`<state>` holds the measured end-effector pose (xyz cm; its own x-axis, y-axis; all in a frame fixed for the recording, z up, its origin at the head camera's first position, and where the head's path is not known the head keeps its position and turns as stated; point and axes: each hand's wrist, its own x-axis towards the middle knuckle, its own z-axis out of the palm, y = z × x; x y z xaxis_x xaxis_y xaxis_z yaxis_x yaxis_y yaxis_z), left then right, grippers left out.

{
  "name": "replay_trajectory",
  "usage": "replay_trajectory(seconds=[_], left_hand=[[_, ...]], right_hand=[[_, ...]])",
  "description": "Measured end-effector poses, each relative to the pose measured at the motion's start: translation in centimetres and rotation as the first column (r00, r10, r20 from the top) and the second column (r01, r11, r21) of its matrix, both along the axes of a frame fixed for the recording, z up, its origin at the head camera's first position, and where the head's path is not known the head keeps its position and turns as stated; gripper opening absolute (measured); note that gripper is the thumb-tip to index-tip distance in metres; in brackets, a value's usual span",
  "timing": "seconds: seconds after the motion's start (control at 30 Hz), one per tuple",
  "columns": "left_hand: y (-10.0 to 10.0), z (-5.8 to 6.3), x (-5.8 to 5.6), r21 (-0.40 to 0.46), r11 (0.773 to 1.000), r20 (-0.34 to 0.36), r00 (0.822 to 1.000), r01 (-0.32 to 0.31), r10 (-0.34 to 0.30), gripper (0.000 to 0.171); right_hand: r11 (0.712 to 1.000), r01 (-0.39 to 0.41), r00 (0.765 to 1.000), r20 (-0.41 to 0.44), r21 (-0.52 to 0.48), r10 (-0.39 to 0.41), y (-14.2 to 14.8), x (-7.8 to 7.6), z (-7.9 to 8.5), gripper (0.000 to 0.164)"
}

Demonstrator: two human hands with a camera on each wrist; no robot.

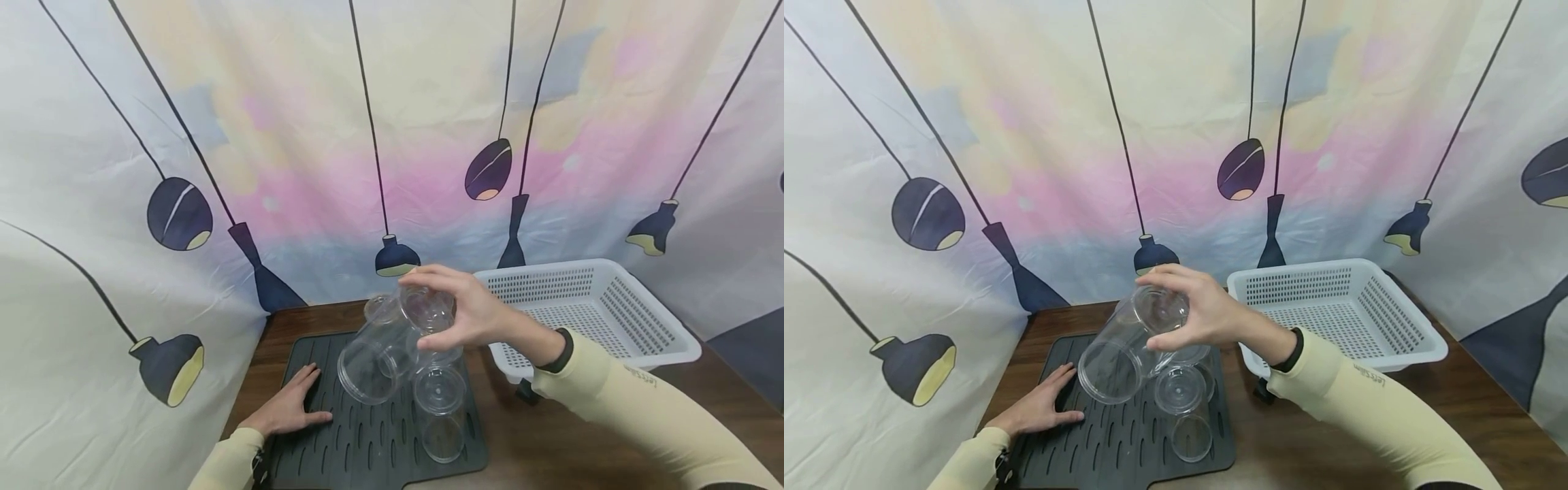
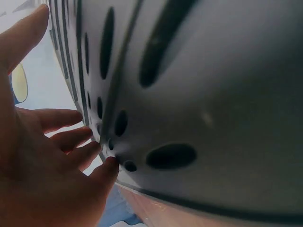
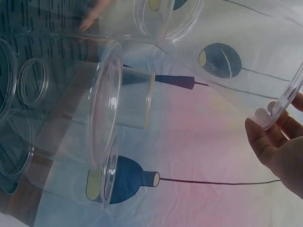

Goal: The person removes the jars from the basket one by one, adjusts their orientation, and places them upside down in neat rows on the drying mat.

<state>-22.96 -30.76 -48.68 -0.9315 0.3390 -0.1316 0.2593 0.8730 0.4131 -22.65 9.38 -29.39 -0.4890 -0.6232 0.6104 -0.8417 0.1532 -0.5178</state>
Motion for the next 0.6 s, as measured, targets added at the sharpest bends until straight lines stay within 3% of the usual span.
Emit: replay_trajectory(seconds=[0.33, 0.6], left_hand=[[0.0, -0.4, 0.3, -0.025, 1.0, 0.004, 1.0, 0.009, -0.008, 0.105], [0.2, -0.3, 0.4, -0.029, 1.0, 0.009, 1.0, 0.0, 0.001, 0.105]], right_hand=[[0.999, -0.007, 1.0, -0.006, 0.05, 0.007, -1.1, -0.2, -0.4, 0.077], [0.988, 0.015, 0.999, -0.036, 0.153, -0.009, -2.2, -0.3, -1.2, 0.078]])
